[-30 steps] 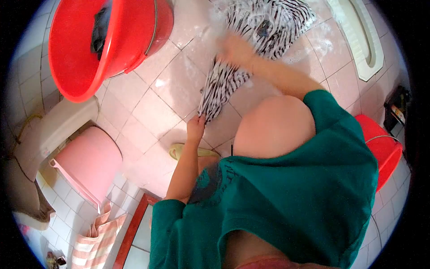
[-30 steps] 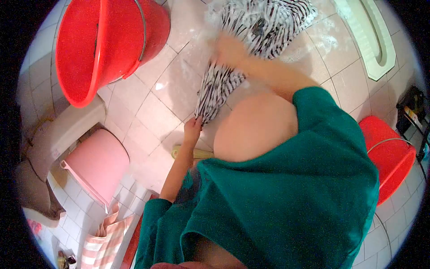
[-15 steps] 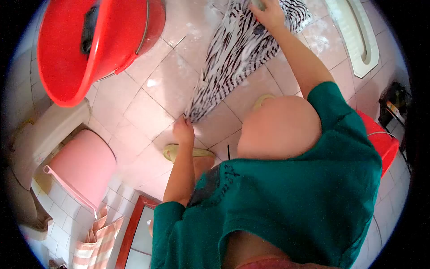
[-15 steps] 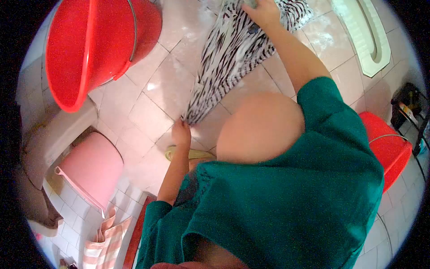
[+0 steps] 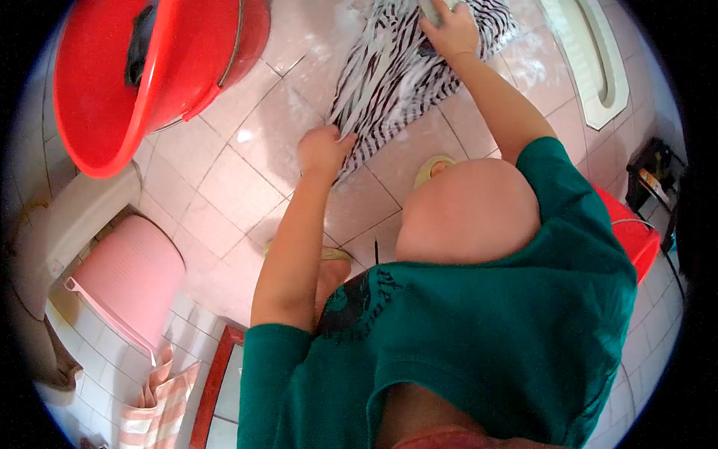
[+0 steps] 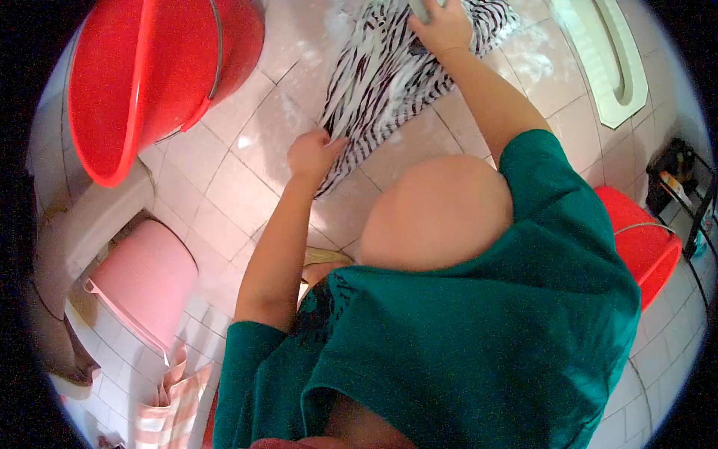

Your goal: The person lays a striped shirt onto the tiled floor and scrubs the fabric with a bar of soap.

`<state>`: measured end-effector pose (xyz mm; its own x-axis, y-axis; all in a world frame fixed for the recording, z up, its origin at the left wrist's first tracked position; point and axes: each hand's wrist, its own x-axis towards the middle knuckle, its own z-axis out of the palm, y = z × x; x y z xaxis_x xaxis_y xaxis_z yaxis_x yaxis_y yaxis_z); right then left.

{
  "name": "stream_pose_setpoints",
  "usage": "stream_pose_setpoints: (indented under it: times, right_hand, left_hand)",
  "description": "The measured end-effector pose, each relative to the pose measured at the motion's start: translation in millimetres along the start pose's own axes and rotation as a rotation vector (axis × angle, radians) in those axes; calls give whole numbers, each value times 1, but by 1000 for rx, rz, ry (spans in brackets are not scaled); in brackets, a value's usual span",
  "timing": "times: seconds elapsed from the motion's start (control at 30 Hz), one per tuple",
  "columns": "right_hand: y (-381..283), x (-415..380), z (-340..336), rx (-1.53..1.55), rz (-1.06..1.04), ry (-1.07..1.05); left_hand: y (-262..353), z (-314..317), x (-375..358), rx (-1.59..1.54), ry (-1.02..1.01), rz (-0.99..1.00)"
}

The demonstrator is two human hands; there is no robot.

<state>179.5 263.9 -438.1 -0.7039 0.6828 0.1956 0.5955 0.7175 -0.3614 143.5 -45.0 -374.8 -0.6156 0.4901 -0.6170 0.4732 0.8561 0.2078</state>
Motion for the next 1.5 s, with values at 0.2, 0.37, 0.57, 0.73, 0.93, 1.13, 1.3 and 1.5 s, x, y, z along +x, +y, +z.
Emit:
stream_pose_setpoints:
  times: [0.2,0.37,0.57,0.73,0.93,1.13,1.3,1.5]
  right_hand:
    - [-14,-5,-1,127,29,-56]
    - [-96,-99,1,352,-526,-501]
    - [-100,-68,-1,30,-751,-840]
    - [-29,30,4,116,-159,-435]
    - [-112,-119,2,248,-656,-685]
    - [-61,-18,20,-43,-435,-725]
    - [12,49,-10,-26,-7,-193]
    - [-7,40,-16,263,173,-206]
  left_hand:
    - [-80,53,-42,-889,145,-190]
    - [-69,62,-42,-858,125,-252]
    - [-96,77,-77,-455,79,-121]
    - [-89,74,-76,-518,146,-184]
    - [-76,66,-75,-274,116,-144]
    - [-123,93,-125,-459,38,-244]
    - [-136,94,-119,-421,5,-315]
    - [-47,46,-45,-51,644,69]
